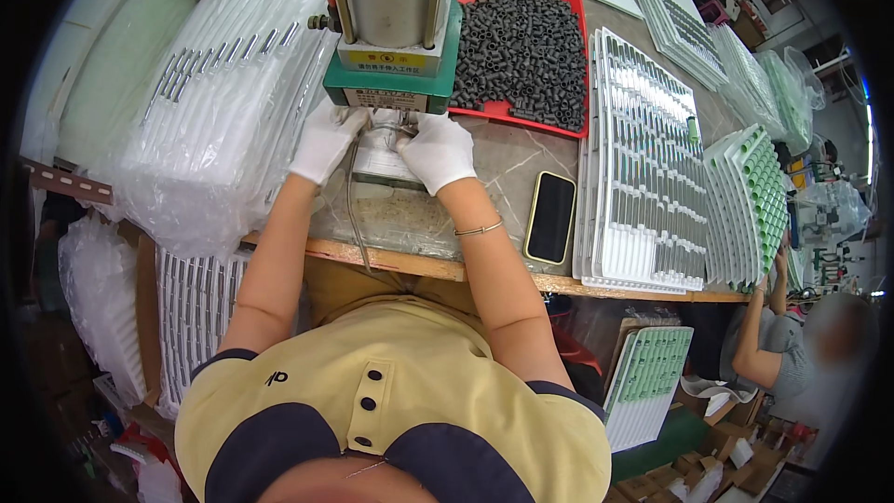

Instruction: Assemble small metal and plastic electronic components at a workstation.

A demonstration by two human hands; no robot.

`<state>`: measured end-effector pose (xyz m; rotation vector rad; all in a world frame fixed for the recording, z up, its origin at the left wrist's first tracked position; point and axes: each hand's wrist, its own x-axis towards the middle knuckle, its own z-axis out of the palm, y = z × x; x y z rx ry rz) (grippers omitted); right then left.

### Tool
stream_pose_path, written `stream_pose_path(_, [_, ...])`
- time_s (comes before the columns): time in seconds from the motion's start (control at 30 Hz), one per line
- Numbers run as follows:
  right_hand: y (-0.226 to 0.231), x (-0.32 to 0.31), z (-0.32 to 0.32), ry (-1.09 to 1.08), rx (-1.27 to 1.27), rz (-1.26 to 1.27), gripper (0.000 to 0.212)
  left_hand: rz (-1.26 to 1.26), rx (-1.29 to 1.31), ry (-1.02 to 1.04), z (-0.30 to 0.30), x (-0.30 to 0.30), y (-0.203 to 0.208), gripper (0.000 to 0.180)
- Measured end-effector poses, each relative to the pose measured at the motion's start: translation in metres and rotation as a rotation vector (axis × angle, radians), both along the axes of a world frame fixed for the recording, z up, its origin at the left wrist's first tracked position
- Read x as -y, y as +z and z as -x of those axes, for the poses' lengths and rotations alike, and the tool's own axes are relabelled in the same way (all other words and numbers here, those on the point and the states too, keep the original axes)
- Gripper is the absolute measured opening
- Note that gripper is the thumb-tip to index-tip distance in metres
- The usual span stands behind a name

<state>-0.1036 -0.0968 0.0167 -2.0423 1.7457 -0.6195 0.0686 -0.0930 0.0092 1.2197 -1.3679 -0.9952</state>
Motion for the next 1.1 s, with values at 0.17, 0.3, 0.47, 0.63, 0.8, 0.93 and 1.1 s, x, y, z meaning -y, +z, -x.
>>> stream_pose_path(0.17, [0.017,-0.005,0.0,0.003,-0.102,-0.089,0.032,-0.241,-0.192,0.04,-0.012,-0.035,0.003,0.014])
stream_pose_path(0.3, [0.022,-0.023,0.007,-0.028,-0.072,-0.068,0.051,-0.27,-0.287,0.01,-0.012,-0.064,0.001,0.021])
stream_pose_path(0.47, [0.02,-0.075,0.039,0.105,0.801,-0.344,0.043,-0.145,-0.123,-0.194,-0.001,-0.09,0.007,0.026])
stream_pose_path(0.63, [0.031,-0.099,0.029,0.176,0.896,-0.254,0.022,-0.112,0.181,-0.181,0.024,-0.105,0.026,0.027])
stream_pose_path(0.8, [0.023,-0.109,0.02,0.078,0.693,-0.087,0.014,0.323,0.484,0.038,0.023,-0.114,0.031,0.021])
stream_pose_path(0.93, [0.045,-0.119,0.029,0.163,0.559,0.055,0.03,0.438,0.604,0.029,0.004,-0.12,0.05,0.016])
stream_pose_path(1.1, [0.052,-0.102,0.096,-0.067,0.269,-0.098,0.034,0.062,0.482,0.502,-0.062,-0.105,0.142,0.016])
